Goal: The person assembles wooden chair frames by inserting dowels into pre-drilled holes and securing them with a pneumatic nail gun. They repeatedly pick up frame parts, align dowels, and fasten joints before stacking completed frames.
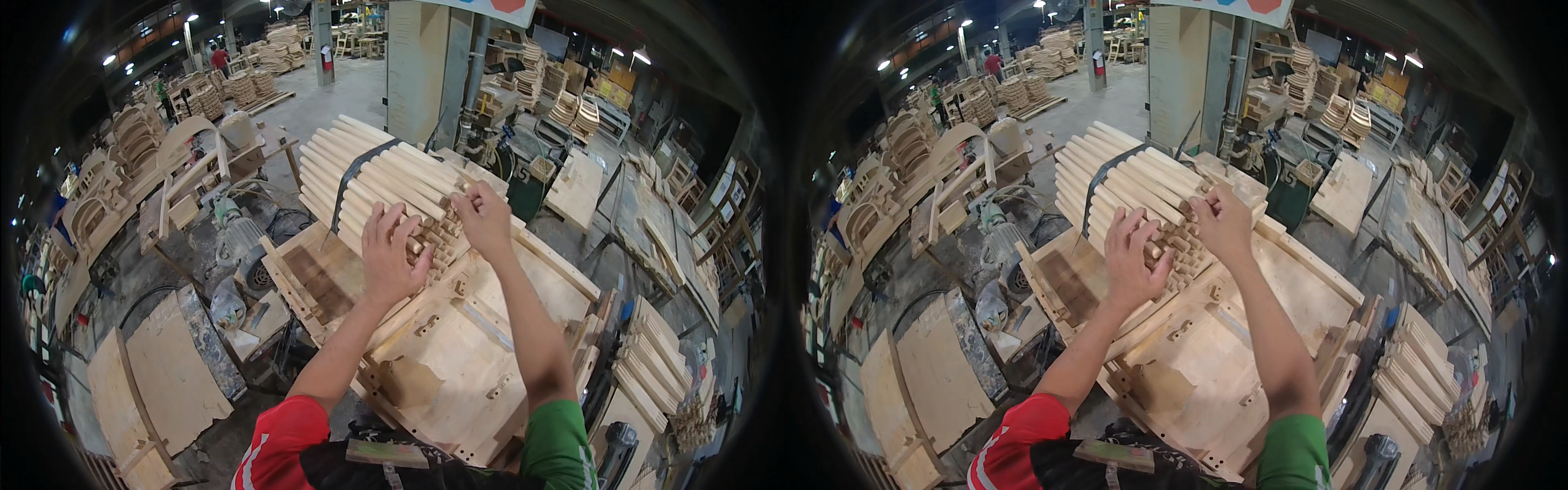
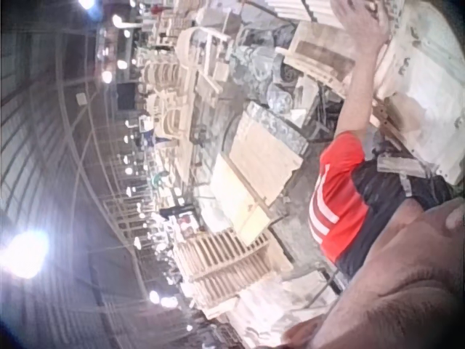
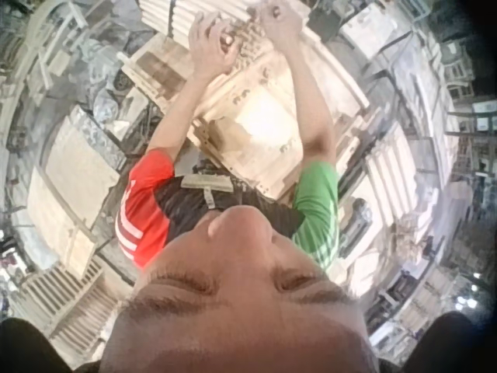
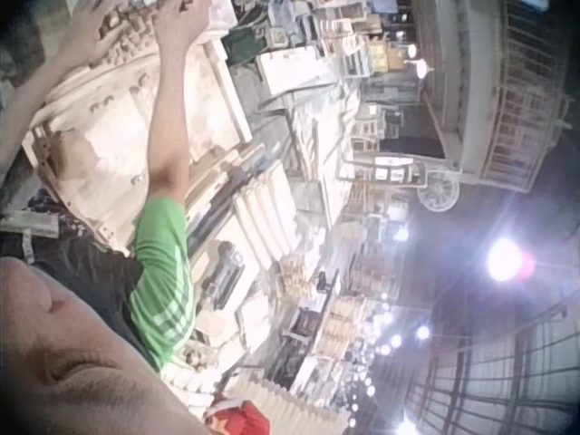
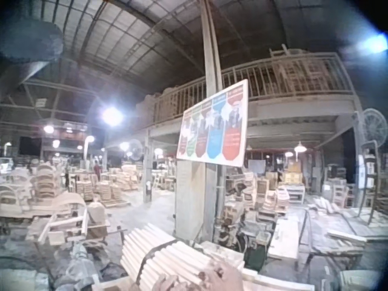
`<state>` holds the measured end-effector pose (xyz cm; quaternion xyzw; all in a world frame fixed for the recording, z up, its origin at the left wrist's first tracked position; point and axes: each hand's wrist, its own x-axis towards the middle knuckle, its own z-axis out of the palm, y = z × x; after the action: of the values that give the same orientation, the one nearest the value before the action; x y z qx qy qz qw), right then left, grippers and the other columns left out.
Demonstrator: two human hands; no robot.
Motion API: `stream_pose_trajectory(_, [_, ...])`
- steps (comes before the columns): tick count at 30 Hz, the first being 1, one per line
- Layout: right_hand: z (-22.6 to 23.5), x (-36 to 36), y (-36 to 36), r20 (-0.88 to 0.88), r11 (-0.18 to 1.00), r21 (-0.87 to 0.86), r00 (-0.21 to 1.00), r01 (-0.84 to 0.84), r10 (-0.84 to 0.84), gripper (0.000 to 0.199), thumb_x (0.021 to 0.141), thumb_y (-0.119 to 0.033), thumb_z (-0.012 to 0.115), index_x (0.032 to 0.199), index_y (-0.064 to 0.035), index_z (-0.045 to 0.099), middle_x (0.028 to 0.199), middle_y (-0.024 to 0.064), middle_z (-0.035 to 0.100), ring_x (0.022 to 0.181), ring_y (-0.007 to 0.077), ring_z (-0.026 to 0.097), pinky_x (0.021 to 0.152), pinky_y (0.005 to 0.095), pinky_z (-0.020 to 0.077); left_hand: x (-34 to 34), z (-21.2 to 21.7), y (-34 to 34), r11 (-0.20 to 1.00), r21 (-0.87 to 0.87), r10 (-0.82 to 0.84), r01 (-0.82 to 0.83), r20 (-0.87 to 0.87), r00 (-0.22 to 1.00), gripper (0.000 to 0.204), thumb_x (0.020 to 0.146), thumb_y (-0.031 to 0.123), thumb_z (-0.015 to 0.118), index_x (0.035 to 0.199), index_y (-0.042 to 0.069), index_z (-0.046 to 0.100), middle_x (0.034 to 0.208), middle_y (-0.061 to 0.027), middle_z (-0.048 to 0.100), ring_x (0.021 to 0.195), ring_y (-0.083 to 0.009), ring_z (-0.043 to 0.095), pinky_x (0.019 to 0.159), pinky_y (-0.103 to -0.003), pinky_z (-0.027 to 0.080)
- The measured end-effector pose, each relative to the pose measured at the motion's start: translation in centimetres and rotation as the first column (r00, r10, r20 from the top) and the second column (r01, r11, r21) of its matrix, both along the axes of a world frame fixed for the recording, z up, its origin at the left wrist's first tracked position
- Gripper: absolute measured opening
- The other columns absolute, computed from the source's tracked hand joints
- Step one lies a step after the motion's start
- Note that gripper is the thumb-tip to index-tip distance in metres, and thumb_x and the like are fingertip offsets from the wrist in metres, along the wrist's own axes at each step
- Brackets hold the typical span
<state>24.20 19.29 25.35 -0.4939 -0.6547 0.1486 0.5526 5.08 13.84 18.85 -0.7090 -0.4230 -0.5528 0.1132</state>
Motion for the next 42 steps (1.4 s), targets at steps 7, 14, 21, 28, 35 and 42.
stream_pose_trajectory(7, [-2.9,14.3,-15.8,-0.408,0.992,-0.109,0.913,-0.058,0.009,0.008,0.107,-0.008,0.067,0.108,-0.0032,0.061,0.1,0.0059,0.063,0.085,0.0148,0.069,0.065,0.0311,0.0603,-1.3,-0.2,-0.7,0.998,-0.039,0.042,-0.041,0.031,0.999,0.055,0.083,0.017,0.082,0.134,0.012,0.062,0.148,-0.0163,0.056,0.144,-0.0492,0.047,0.118,-0.059,0.04])
stream_pose_trajectory(14, [-12.9,22.9,-38.0,-0.837,0.976,-0.086,0.516,0.201,-0.18,0.013,0.11,-0.016,0.064,0.116,-0.0084,0.055,0.1,0.008,0.069,0.098,0.0217,0.074,0.084,0.0356,0.06,3.5,-5.0,-10.5,0.799,-0.37,-0.366,0.474,0.327,0.871,0.063,0.091,0.022,0.083,0.147,0.006,0.058,0.129,-0.0204,0.069,0.114,-0.0376,0.069,0.097,-0.047,0.055])
stream_pose_trajectory(21, [-18.1,19.5,-46.5,-0.756,0.931,-0.355,0.561,0.081,-0.337,0.012,0.107,-0.01,0.067,0.112,-0.0084,0.057,0.107,0.0112,0.072,0.093,0.0204,0.07,0.081,0.0327,0.0537,10.9,-10.5,-13.0,-0.221,-0.251,0.218,0.942,0.929,0.299,0.058,0.109,0.031,0.068,0.154,0.0,0.045,0.128,-0.0154,0.068,0.108,-0.0214,0.071,0.091,-0.034,0.06])
stream_pose_trajectory(28, [-17.4,17.4,-44.8,-0.749,0.917,-0.4,0.574,0.006,-0.33,0.012,0.106,-0.008,0.067,0.106,-0.0066,0.055,0.109,0.0152,0.075,0.092,0.0224,0.072,0.082,0.0344,0.0561,8.9,-14.3,-15.3,0.486,-0.74,-0.591,0.465,0.114,0.799,0.044,0.102,0.032,0.073,0.134,0.006,0.059,0.131,-0.0176,0.064,0.107,-0.0365,0.072,0.086,-0.046,0.063])
stream_pose_trajectory(35, [-18.0,16.5,-42.1,-0.472,0.75,-0.661,0.793,-0.03,-0.384,0.016,0.105,-0.009,0.069,0.116,-0.0036,0.059,0.113,0.0138,0.074,0.097,0.0202,0.071,0.086,0.034,0.0577,6.1,-14.5,-10.9,0.616,-0.73,-0.694,0.297,-0.324,0.643,0.036,0.097,0.02,0.071,0.13,0.01,0.062,0.121,-0.0125,0.062,0.109,-0.0348,0.069,0.087,-0.047,0.061])
stream_pose_trajectory(42, [-16.7,11.7,-32.3,0.699,0.742,-0.419,0.707,0.524,-0.104,0.039,0.097,-0.022,0.074,0.135,-0.0147,0.068,0.107,0.0144,0.073,0.105,0.0361,0.07,0.095,0.0511,0.0483,7.6,-18.6,-7.8,0.623,-0.706,-0.672,0.336,-0.263,0.692,0.033,0.093,0.019,0.076,0.123,0.013,0.065,0.11,-0.0096,0.063,0.102,-0.0345,0.071,0.085,-0.047,0.06])
